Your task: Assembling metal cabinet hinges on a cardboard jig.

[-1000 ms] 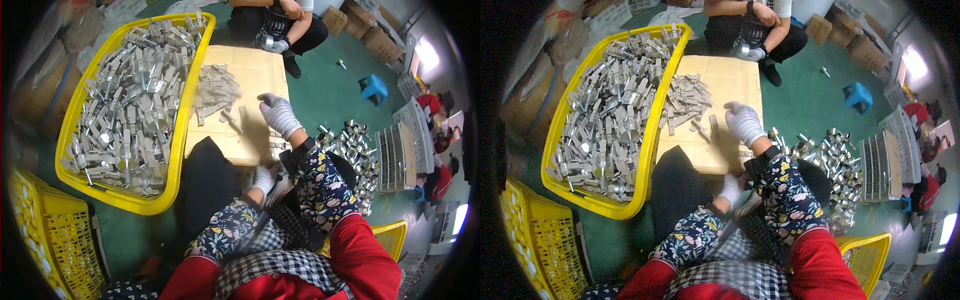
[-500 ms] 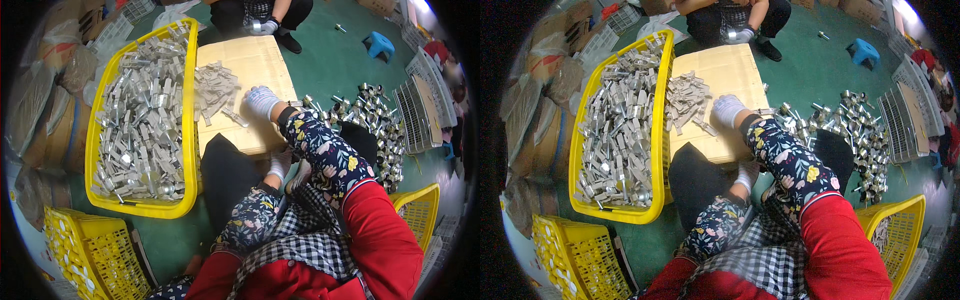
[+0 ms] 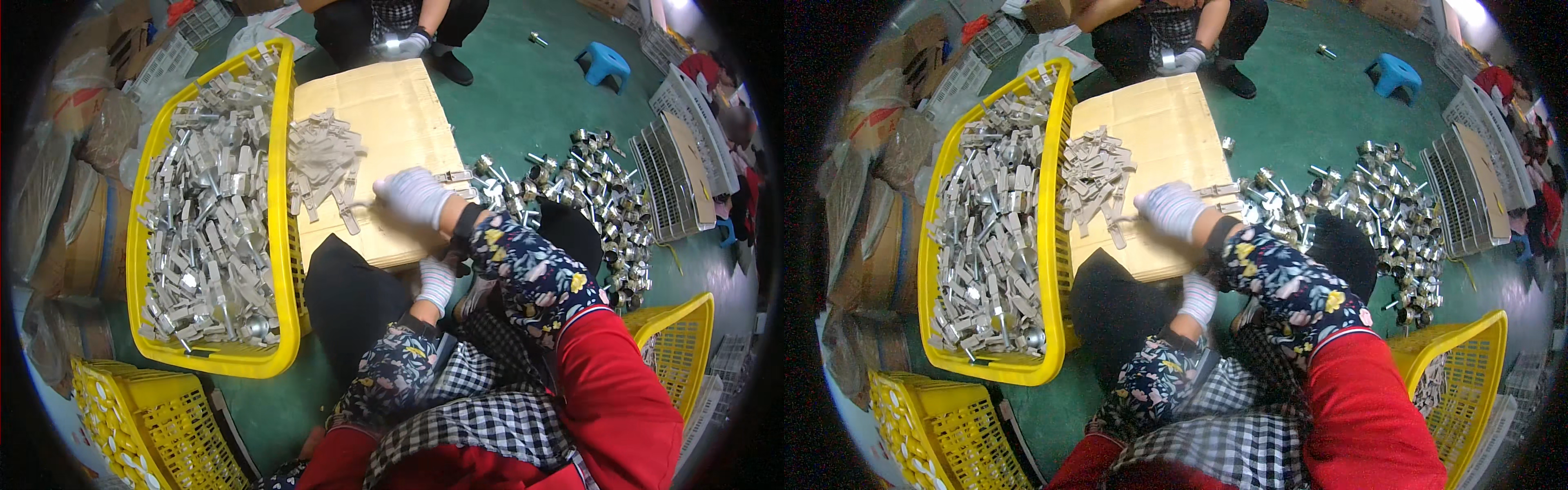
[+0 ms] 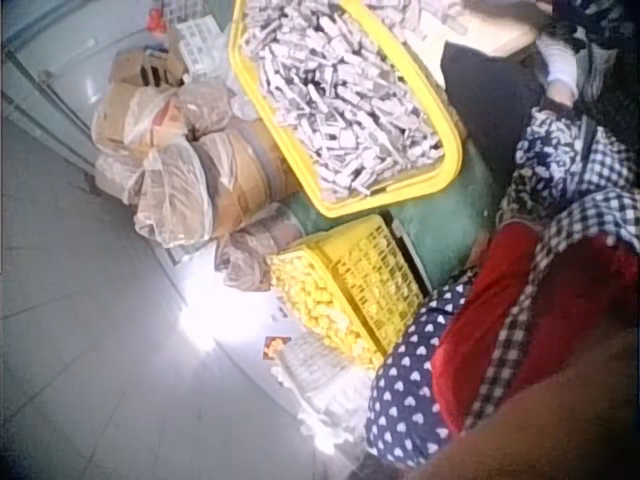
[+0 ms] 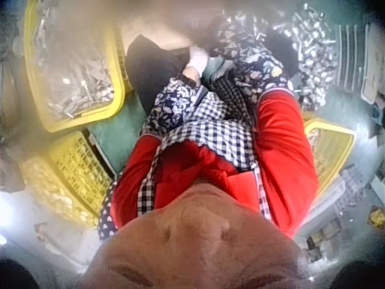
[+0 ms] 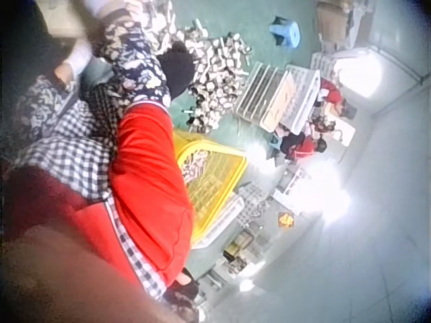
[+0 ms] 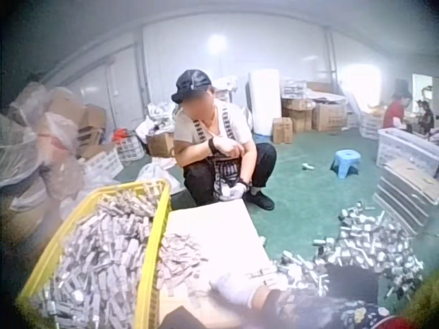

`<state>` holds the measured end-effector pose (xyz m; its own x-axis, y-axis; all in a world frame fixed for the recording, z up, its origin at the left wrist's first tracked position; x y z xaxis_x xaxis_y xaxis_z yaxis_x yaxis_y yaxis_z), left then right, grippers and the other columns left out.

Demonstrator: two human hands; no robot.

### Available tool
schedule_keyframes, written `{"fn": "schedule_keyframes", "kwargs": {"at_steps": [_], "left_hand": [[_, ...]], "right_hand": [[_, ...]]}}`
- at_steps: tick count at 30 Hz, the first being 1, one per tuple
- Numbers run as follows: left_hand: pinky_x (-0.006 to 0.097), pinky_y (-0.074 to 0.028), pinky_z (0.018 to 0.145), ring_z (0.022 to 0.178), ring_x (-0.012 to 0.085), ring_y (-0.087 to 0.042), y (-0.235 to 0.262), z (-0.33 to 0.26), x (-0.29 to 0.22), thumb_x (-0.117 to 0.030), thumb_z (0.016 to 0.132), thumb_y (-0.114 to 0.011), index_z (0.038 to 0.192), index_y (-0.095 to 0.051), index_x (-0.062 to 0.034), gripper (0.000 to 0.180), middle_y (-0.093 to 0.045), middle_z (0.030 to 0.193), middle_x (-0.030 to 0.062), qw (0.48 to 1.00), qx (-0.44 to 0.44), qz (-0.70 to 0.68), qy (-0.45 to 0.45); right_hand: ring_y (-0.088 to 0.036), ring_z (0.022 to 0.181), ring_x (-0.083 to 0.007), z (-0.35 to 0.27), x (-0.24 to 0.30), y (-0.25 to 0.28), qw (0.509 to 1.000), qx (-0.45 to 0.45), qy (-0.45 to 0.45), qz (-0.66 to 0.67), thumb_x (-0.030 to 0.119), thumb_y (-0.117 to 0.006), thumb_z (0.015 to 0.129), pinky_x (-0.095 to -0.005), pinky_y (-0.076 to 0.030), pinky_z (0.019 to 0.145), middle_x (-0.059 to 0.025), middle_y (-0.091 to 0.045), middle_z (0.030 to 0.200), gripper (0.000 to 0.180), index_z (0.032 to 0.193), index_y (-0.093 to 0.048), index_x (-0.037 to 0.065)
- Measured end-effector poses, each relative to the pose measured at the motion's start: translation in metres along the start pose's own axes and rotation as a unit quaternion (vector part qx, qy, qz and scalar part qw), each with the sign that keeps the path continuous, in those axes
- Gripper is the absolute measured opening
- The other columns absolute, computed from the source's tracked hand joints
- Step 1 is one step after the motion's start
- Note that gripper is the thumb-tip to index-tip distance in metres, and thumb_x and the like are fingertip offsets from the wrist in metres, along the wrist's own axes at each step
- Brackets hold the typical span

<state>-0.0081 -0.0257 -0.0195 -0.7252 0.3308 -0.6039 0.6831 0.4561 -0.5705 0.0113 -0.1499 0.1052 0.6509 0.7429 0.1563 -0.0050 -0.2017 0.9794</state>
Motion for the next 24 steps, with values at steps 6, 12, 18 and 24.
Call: {"fn": "schedule_keyframes", "kwargs": {"at_steps": [6,12,18,24], "left_hand": [[0.027,-0.044,0.056,0.056,0.0165,-0.058,-0.002,-0.010,0.000,-0.037,0.084,-0.058,0.089,-0.061,0.0009,0.038,-0.063,0.074,0.0093,0.966,0.029,0.256,-0.030],[0.027,-0.044,0.056,0.057,0.0165,-0.059,-0.008,-0.015,-0.008,-0.038,0.083,-0.059,0.088,-0.061,0.0018,0.040,-0.064,0.075,0.0102,0.966,0.018,0.256,-0.042],[0.027,-0.046,0.055,0.056,0.0170,-0.058,-0.007,-0.016,-0.006,-0.034,0.081,-0.062,0.094,-0.059,0.0023,0.038,-0.063,0.078,0.0124,0.979,-0.002,0.204,-0.019],[0.028,-0.046,0.054,0.056,0.0168,-0.058,-0.007,-0.017,-0.005,-0.031,0.082,-0.062,0.095,-0.058,0.0023,0.036,-0.062,0.078,0.0123,0.979,-0.009,0.205,-0.007]], "right_hand": [[-0.060,0.076,-0.0205,-0.021,-0.123,0.003,0.902,-0.216,-0.064,0.368,0.018,-0.062,0.079,-0.0311,-0.047,0.069,-0.0094,-0.064,0.083,0.022,0.094,-0.064,0.002],[-0.052,0.070,-0.0120,-0.033,-0.157,-0.038,0.786,-0.136,-0.282,0.534,0.018,-0.068,0.076,-0.0280,-0.044,0.067,-0.0035,-0.062,0.077,0.022,0.089,-0.065,0.000],[-0.052,0.065,-0.0113,-0.027,-0.158,-0.047,0.775,-0.124,-0.299,0.542,0.015,-0.068,0.075,-0.0268,-0.044,0.062,-0.0034,-0.061,0.072,0.018,0.085,-0.066,0.000],[-0.052,0.058,-0.0122,-0.026,-0.156,-0.045,0.800,-0.099,-0.269,0.528,0.011,-0.065,0.075,-0.0277,-0.044,0.060,-0.0041,-0.060,0.065,0.012,0.078,-0.065,-0.001]]}}
Point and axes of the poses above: each hand's wrist, its own z-axis towards the middle knuckle, its own y-axis out of the back of the hand, x = y × z, the point moved 2 cm from there along z, towards the middle knuckle
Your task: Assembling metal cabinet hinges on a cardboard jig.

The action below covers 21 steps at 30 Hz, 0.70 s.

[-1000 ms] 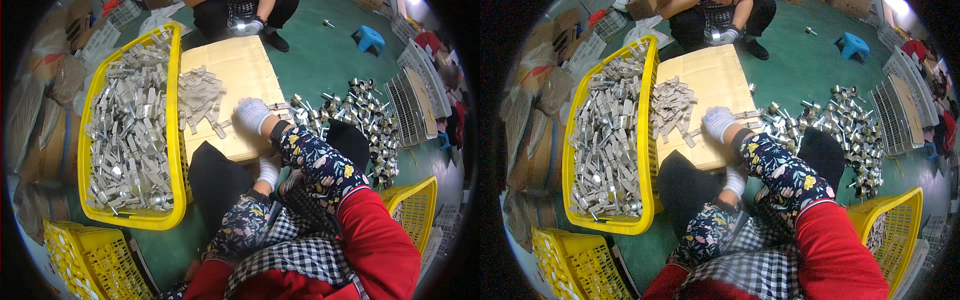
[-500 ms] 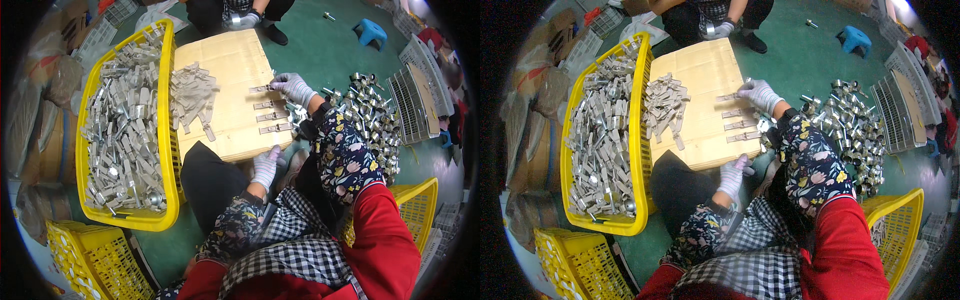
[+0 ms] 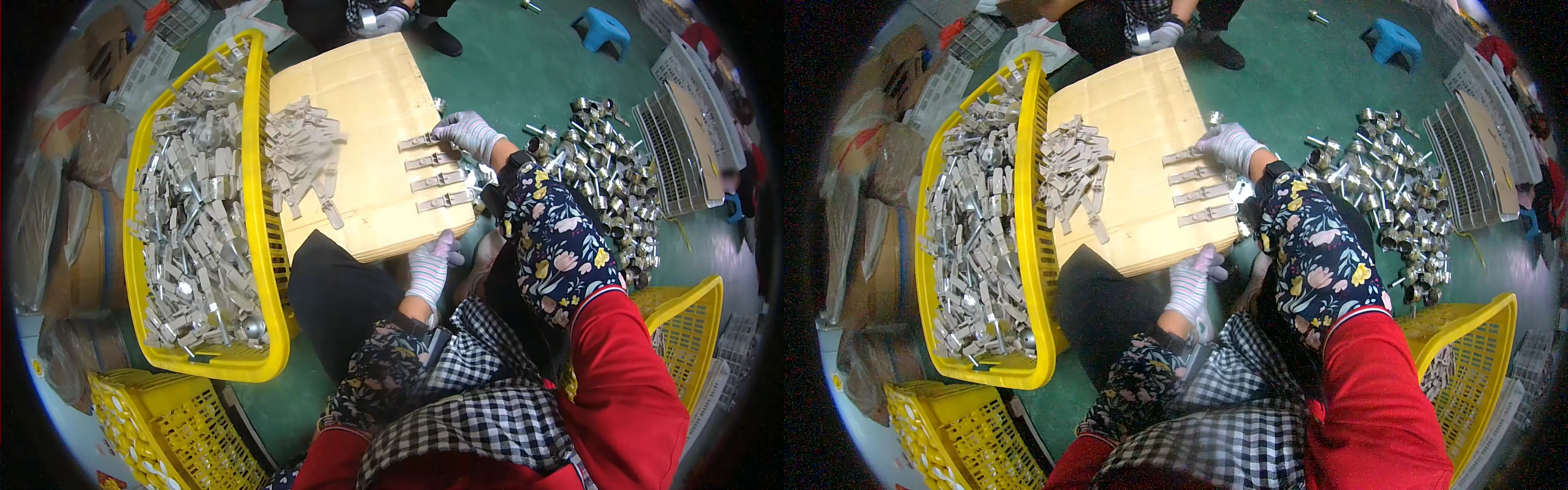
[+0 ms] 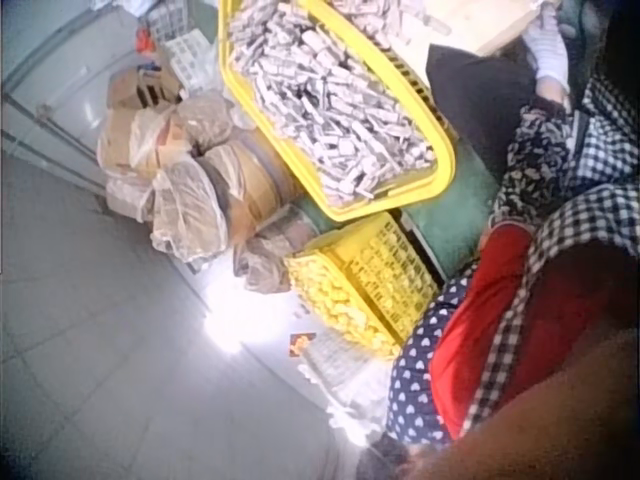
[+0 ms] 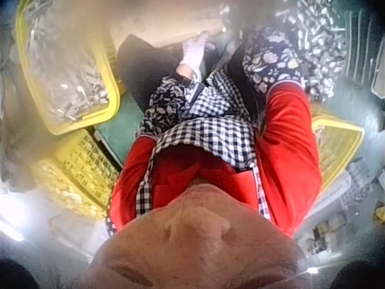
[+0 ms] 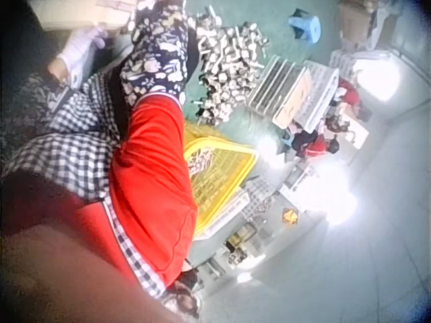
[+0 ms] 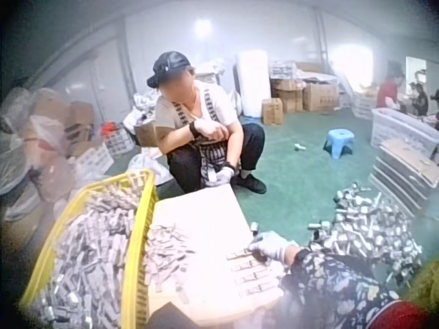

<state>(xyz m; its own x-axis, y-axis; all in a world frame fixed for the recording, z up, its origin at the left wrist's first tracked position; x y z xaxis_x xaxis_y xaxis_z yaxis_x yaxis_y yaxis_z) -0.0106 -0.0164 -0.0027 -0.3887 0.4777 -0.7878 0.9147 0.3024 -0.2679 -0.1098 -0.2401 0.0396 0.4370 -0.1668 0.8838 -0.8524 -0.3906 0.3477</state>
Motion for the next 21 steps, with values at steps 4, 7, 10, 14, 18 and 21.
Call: {"fn": "schedule_keyframes", "kwargs": {"at_steps": [4,7,10,14,18,21], "left_hand": [[0.028,-0.046,0.054,0.056,0.0168,-0.058,0.001,0.001,-0.001,-0.031,0.082,-0.062,0.094,-0.058,0.0022,0.035,-0.062,0.077,0.0123,1.000,0.000,0.005,-0.008],[0.028,-0.046,0.055,0.056,0.0167,-0.057,0.002,0.001,0.000,-0.031,0.082,-0.062,0.093,-0.059,0.0022,0.035,-0.062,0.077,0.0122,1.000,0.008,0.006,-0.016],[0.028,-0.046,0.055,0.056,0.0166,-0.057,0.002,0.001,0.002,-0.031,0.082,-0.062,0.091,-0.059,0.0025,0.035,-0.062,0.076,0.0120,1.000,0.002,0.002,-0.011],[0.028,-0.045,0.056,0.056,0.0164,-0.057,0.000,0.002,0.004,-0.032,0.082,-0.062,0.089,-0.060,0.0031,0.036,-0.063,0.076,0.0122,1.000,-0.002,0.007,0.000],[0.027,-0.045,0.056,0.056,0.0163,-0.057,-0.004,0.002,0.002,-0.032,0.081,-0.063,0.089,-0.060,0.0035,0.037,-0.063,0.076,0.0123,1.000,0.000,0.002,-0.016],[0.027,-0.045,0.056,0.057,0.0164,-0.058,-0.003,0.001,-0.001,-0.032,0.082,-0.062,0.090,-0.060,0.0039,0.037,-0.063,0.077,0.0126,1.000,-0.003,0.004,-0.019]], "right_hand": [[-0.052,0.057,-0.0125,0.000,0.001,-0.001,1.000,0.019,-0.013,0.014,0.012,-0.065,0.075,-0.0282,-0.044,0.057,-0.0049,-0.060,0.065,0.012,0.076,-0.064,-0.001],[-0.051,0.054,-0.0132,0.001,0.002,-0.003,1.000,-0.001,0.010,0.010,0.012,-0.065,0.075,-0.0287,-0.044,0.054,-0.0053,-0.059,0.063,0.013,0.076,-0.064,-0.001],[-0.052,0.052,-0.0139,0.005,-0.001,-0.002,1.000,0.012,0.014,-0.007,0.012,-0.065,0.076,-0.0288,-0.043,0.050,-0.0056,-0.059,0.062,0.013,0.076,-0.063,-0.001],[-0.054,0.054,-0.0144,0.010,-0.005,-0.001,1.000,0.015,-0.007,-0.027,0.012,-0.065,0.076,-0.0292,-0.045,0.049,-0.0069,-0.059,0.064,0.014,0.080,-0.061,-0.001],[-0.059,0.061,-0.0205,0.011,-0.001,0.003,0.986,-0.045,-0.014,-0.162,0.020,-0.069,0.074,-0.0327,-0.048,0.057,-0.0120,-0.062,0.070,0.025,0.085,-0.060,0.000],[-0.062,0.077,-0.0290,-0.001,0.021,0.000,0.948,-0.070,-0.013,-0.309,0.028,-0.071,0.071,-0.0360,-0.048,0.070,-0.0169,-0.064,0.081,0.034,0.089,-0.059,0.001]]}}
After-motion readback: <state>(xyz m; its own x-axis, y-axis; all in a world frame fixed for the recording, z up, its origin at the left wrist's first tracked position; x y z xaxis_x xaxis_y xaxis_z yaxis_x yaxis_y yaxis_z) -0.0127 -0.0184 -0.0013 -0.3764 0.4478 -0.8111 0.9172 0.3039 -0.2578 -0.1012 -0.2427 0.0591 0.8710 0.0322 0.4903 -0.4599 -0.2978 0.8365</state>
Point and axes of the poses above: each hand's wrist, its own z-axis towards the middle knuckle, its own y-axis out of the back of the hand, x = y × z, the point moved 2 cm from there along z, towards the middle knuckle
